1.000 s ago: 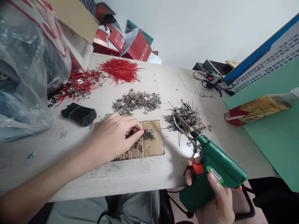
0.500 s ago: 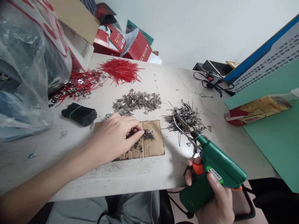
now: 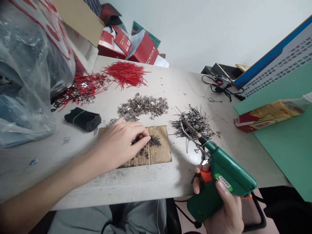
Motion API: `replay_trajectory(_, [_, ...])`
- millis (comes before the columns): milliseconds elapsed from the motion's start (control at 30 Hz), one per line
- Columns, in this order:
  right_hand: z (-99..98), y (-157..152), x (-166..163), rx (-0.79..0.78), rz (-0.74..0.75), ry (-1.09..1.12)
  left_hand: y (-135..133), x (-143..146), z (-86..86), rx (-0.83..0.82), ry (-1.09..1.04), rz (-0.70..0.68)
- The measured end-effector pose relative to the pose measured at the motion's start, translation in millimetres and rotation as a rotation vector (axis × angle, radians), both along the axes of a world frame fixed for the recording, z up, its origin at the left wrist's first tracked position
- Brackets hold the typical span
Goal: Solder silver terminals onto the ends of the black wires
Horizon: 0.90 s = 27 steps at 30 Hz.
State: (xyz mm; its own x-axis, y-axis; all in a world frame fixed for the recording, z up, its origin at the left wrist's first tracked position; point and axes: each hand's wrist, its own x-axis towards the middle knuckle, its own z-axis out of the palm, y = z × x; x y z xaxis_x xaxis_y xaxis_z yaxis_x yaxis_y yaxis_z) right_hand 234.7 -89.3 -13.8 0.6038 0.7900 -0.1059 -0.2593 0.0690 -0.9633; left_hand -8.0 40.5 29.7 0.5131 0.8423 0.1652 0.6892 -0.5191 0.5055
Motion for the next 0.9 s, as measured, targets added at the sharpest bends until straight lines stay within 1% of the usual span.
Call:
replay_trajectory(367, [3.9, 2.3, -6.9, -0.015, -0.025, 0.013, -0.1, -0.6, 0.9, -0.009, 0.006, -0.003])
replay_trajectory(500, [5.1, 3.3, -7.6, -0.053, -0.031, 0.038, -0.1, -0.5, 1.1, -0.008, 0.011, -0.004])
replay_trajectory(767, [1.7, -0.1, -5.1, -0.044, -0.035, 0.038, 0.0, -0.2, 0.6, -0.01, 0.033, -0.016])
replay_trajectory(900, [3.1, 0.6, -6.6, -0.052, -0.038, 0.045, 0.9, -0.5, 0.2, -0.009, 0.046, -0.022])
